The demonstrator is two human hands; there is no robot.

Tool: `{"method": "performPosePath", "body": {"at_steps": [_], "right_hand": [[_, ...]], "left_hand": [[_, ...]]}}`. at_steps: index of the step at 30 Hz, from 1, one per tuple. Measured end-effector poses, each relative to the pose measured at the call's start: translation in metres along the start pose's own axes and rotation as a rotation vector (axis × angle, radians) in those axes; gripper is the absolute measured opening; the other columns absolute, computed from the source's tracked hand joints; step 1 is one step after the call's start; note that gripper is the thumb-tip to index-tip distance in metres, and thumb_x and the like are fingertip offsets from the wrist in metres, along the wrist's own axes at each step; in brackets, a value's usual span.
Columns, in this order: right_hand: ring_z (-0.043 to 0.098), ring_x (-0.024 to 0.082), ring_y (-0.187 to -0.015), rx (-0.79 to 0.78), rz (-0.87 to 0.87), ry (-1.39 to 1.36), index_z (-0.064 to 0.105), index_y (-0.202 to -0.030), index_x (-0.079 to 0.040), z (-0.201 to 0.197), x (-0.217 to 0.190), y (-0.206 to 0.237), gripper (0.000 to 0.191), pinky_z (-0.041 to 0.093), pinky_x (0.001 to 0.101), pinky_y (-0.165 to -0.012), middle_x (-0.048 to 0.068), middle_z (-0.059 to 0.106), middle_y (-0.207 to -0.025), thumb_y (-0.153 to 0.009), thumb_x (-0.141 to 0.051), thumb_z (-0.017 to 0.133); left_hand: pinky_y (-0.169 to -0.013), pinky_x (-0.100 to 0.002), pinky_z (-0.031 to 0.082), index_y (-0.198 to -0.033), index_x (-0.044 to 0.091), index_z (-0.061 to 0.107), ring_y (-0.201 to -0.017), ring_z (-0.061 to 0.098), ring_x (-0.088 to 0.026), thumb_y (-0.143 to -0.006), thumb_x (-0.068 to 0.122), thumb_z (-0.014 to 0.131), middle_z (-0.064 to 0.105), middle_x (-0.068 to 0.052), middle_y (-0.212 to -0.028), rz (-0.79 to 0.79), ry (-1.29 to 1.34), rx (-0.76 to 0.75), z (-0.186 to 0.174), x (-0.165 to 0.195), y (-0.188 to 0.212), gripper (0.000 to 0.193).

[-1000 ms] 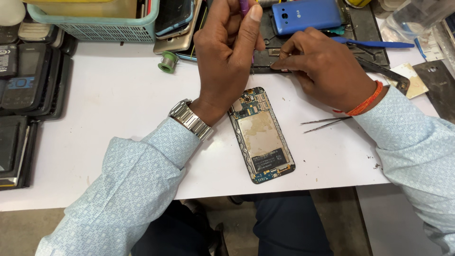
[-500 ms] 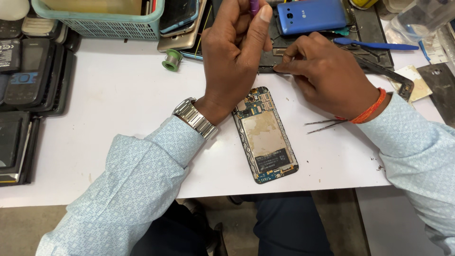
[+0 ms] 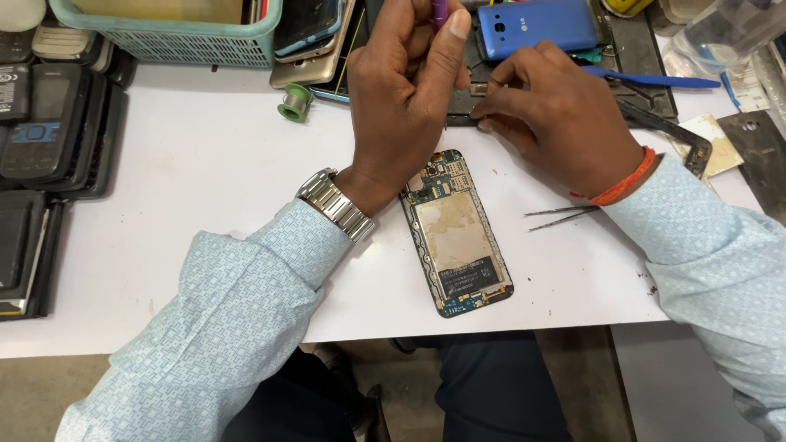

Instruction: The person works on a disassembled smartphone, using a pink screwdriver to remove and install screws on the motherboard and battery area. They handle the battery and internal components, adjusting connections and repositioning parts on the workbench.

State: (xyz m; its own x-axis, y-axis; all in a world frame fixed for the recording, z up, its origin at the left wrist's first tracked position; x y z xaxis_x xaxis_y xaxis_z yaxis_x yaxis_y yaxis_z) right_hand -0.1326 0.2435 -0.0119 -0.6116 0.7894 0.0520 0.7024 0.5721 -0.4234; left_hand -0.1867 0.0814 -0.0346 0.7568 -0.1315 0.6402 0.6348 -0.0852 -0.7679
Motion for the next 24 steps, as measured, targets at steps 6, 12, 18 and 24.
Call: {"method": "performPosePath", "body": {"at_steps": [6, 12, 18, 24], "right_hand": [[0.061, 0.024, -0.106, 0.007, -0.053, 0.127, 0.073, -0.100, -0.009, -0.0011, -0.0019, -0.0033, 0.016, 0.056, 0.0370, -0.079, 0.004, 0.062, -0.112, -0.092, -0.018, 0.084], [0.061, 0.024, -0.106, 0.004, -0.165, 0.210, 0.071, -0.105, -0.007, 0.0056, 0.0014, -0.0063, 0.014, 0.056, 0.0357, -0.082, 0.004, 0.062, -0.115, -0.095, -0.011, 0.080], [0.061, 0.025, -0.105, -0.017, -0.250, 0.284, 0.071, -0.105, -0.006, 0.0054, 0.0005, -0.0090, 0.017, 0.056, 0.0371, -0.083, 0.005, 0.064, -0.117, -0.090, -0.009, 0.077], [0.059, 0.024, -0.101, -0.071, -0.276, 0.315, 0.074, -0.107, -0.011, 0.0022, -0.0042, -0.0107, 0.026, 0.054, 0.0368, -0.082, 0.005, 0.061, -0.112, -0.082, -0.004, 0.074]], "left_hand": [[-0.052, -0.017, 0.046, -0.115, 0.004, 0.061, -0.060, 0.066, -0.003, -0.117, 0.021, 0.059, 0.071, 0.000, -0.072, -0.028, -0.011, 0.012, -0.0001, 0.0012, 0.0004, 0.016], [-0.053, -0.018, 0.049, -0.114, 0.004, 0.060, -0.064, 0.070, -0.003, -0.117, 0.021, 0.059, 0.073, -0.001, -0.075, -0.036, 0.020, 0.011, 0.0005, 0.0018, 0.0005, 0.017], [-0.057, -0.018, 0.055, -0.116, 0.003, 0.060, -0.067, 0.073, -0.003, -0.117, 0.021, 0.060, 0.076, -0.002, -0.080, -0.036, 0.034, 0.022, 0.0018, 0.0016, 0.0017, 0.018], [-0.055, -0.018, 0.051, -0.117, 0.002, 0.060, -0.063, 0.069, -0.003, -0.115, 0.020, 0.061, 0.073, -0.001, -0.075, -0.062, 0.050, 0.022, 0.0031, 0.0008, 0.0024, 0.017]]}}
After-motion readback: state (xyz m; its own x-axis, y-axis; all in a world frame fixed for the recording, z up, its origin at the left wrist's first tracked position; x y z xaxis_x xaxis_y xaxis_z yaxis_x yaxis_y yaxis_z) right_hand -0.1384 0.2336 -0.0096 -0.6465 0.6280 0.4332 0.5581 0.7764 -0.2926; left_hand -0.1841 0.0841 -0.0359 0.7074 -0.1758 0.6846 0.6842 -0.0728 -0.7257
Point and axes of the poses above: each hand's wrist, its own y-axis away from the middle knuckle, its own z-axis out of the palm, x = y × z, the point moved 5 cm from there along -y, towards the middle knuckle
